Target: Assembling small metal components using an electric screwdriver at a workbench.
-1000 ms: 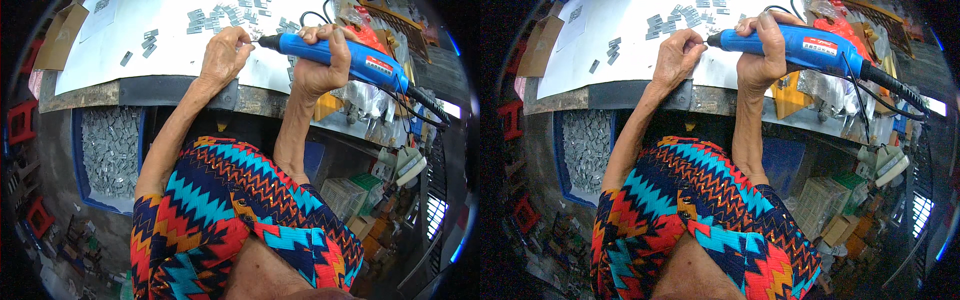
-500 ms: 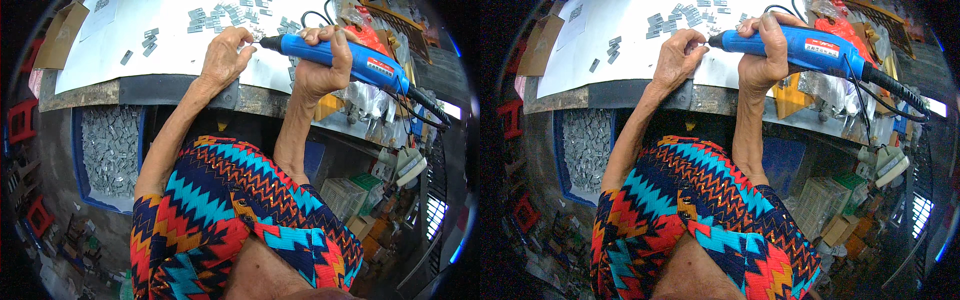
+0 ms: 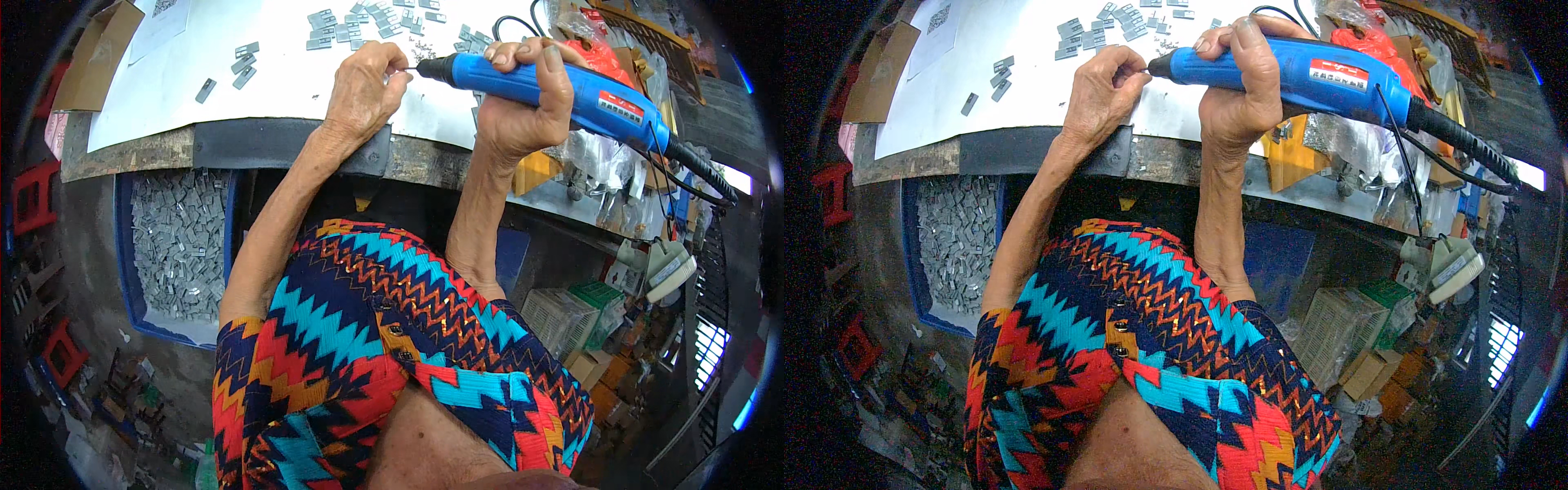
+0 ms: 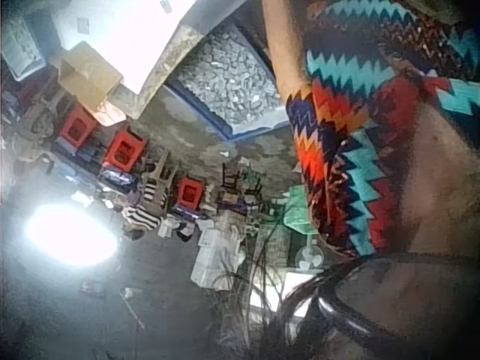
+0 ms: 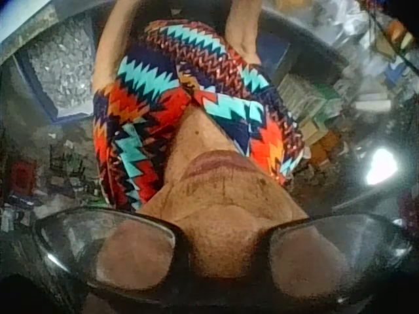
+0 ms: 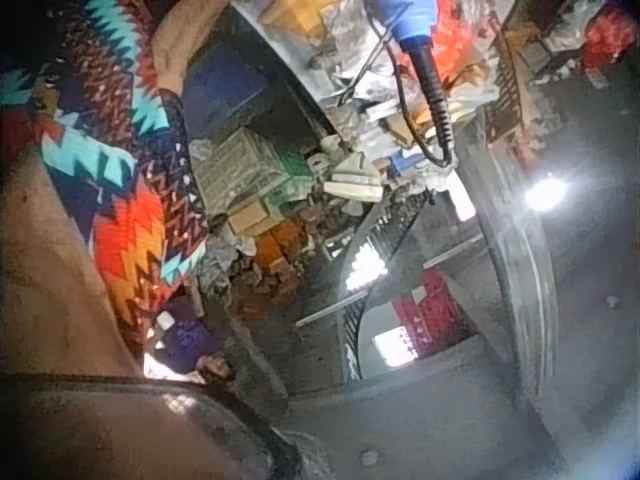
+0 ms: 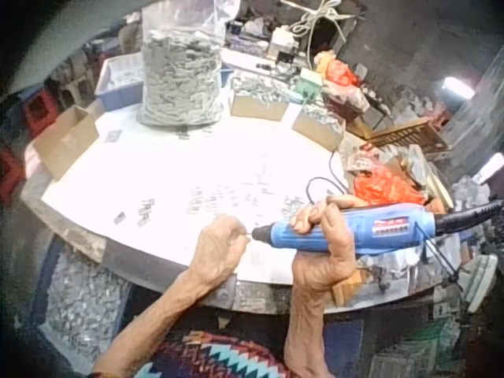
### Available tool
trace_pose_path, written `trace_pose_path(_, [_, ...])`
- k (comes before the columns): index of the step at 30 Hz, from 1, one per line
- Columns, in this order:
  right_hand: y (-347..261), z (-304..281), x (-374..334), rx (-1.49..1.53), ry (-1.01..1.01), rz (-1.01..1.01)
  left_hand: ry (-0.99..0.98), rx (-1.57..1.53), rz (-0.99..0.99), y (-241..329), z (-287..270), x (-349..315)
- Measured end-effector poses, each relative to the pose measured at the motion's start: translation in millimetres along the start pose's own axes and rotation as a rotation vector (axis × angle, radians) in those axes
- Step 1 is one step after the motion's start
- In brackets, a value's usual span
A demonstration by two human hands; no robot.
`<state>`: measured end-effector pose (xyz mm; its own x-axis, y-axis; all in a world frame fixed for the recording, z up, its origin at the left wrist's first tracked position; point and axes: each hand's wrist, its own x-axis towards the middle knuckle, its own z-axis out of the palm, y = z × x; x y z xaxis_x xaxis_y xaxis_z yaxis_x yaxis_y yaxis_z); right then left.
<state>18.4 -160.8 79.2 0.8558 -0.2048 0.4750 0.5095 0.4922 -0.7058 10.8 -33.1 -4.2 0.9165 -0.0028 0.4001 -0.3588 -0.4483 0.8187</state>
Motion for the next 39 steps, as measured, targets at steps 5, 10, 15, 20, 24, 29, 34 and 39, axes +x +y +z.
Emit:
trace_pose_path(5, [2.6,-1.8,0.0,0.005,-0.012,-0.012,0.001,0.016,0.013,-1.6,0.8,-0.1])
trace_pose_path(10, [1.7,-2.1,0.4,0.011,-0.02,-0.001,0.007,0.066,0.044,-5.2,1.8,-1.0])
trace_pose_path(15, [3.2,-7.0,3.8,0.01,-0.017,-0.004,0.008,0.086,0.045,-5.5,2.4,-1.1])
trace_pose_path(20, [0.0,3.2,-1.8,-0.008,0.025,0.005,0.012,0.077,0.051,-6.2,2.1,-0.6])
trace_pose_path(24, [-0.8,4.0,-1.8,-0.019,0.018,0.027,0.02,0.057,0.055,-6.1,1.6,-1.4])
trace_pose_path(29, [1.6,2.8,-1.9,-0.028,0.025,0.028,0.014,0.084,0.087,-4.6,-0.3,-1.8])
trace_pose_path(34, [-2.5,-4.1,0.3,-0.058,0.003,-0.008,0.004,0.085,0.104,-0.6,3.9,0.1])
trace_pose_path(39, [3.8,1.1,-5.7,-0.04,-0.004,0.012,0.034,0.077,0.106,-9.6,-2.2,-7.5])
